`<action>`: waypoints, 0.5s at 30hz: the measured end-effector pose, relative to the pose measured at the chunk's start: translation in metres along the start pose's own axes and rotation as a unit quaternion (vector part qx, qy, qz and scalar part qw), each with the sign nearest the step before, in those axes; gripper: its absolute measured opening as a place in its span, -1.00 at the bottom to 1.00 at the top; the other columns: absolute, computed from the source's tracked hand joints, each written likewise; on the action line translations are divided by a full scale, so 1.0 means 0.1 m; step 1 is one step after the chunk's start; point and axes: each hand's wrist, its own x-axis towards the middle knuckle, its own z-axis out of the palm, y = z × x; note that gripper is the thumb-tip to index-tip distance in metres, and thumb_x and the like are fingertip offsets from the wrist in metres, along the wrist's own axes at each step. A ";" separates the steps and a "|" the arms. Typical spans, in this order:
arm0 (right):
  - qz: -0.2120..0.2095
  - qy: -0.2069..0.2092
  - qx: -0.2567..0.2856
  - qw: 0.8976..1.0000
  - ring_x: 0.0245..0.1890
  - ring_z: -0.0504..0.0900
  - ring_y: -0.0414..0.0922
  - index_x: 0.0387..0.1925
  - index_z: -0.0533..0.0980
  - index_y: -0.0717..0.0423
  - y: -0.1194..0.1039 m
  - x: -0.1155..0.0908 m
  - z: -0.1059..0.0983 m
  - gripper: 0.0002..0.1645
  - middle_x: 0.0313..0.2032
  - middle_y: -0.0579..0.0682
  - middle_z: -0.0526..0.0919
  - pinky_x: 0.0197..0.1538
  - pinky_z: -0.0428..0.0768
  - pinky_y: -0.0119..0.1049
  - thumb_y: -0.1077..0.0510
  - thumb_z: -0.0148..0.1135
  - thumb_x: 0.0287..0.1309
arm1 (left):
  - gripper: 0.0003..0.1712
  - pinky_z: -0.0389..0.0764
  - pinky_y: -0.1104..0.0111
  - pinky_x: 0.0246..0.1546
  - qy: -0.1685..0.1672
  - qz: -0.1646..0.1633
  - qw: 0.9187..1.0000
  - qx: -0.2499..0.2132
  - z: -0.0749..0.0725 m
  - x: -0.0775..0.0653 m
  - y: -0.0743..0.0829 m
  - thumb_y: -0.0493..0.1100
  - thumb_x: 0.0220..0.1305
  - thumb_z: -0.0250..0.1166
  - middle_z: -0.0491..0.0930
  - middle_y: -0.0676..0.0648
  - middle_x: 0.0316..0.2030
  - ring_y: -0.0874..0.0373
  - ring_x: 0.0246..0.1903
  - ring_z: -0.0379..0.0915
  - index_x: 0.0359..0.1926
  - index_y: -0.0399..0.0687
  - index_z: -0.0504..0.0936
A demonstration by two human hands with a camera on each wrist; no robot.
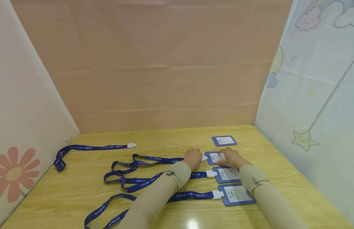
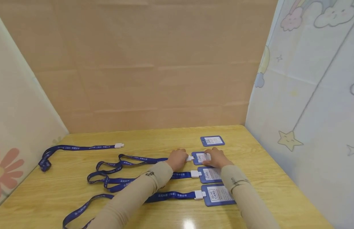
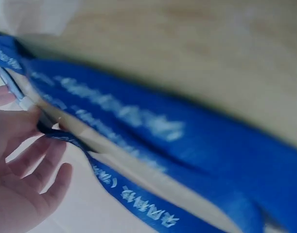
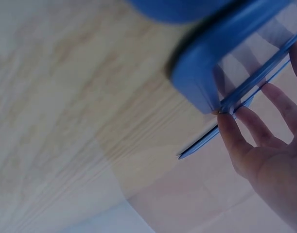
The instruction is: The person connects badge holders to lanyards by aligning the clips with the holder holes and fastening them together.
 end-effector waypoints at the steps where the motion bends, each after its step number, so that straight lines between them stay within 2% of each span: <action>1: 0.000 0.000 0.001 1.000 -0.05 0.50 0.17 0.14 0.44 0.19 0.00 0.00 0.00 -0.31 0.01 0.30 0.51 0.08 0.41 0.16 -0.09 0.32 0.03 | -0.80 0.60 0.31 -0.22 -0.004 -0.001 1.000 -0.002 -0.01 0.00 0.01 -0.16 0.31 0.14 0.63 0.06 -0.28 0.18 -0.26 0.57 -0.23 0.05 0.71; 8: -0.010 0.002 0.010 1.000 -0.07 0.51 0.13 0.10 0.47 0.20 0.01 0.01 0.00 -0.33 -0.01 0.28 0.54 0.09 0.41 0.13 -0.06 0.35 0.00 | -0.78 0.59 0.30 -0.14 -0.033 0.004 0.999 -0.001 -0.05 -0.01 0.03 -0.19 0.31 0.14 0.62 0.06 -0.19 0.17 -0.18 0.55 -0.13 0.06 0.69; 15: -0.002 -0.005 0.025 1.000 0.08 0.46 0.21 0.10 0.47 0.20 0.01 0.03 -0.02 -0.34 0.05 0.27 0.52 0.18 0.35 0.14 -0.04 0.36 -0.01 | -0.80 0.59 0.34 -0.20 -0.017 0.003 1.000 0.011 -0.06 -0.01 0.03 -0.19 0.30 0.15 0.62 0.06 -0.22 0.17 -0.21 0.56 -0.15 0.05 0.69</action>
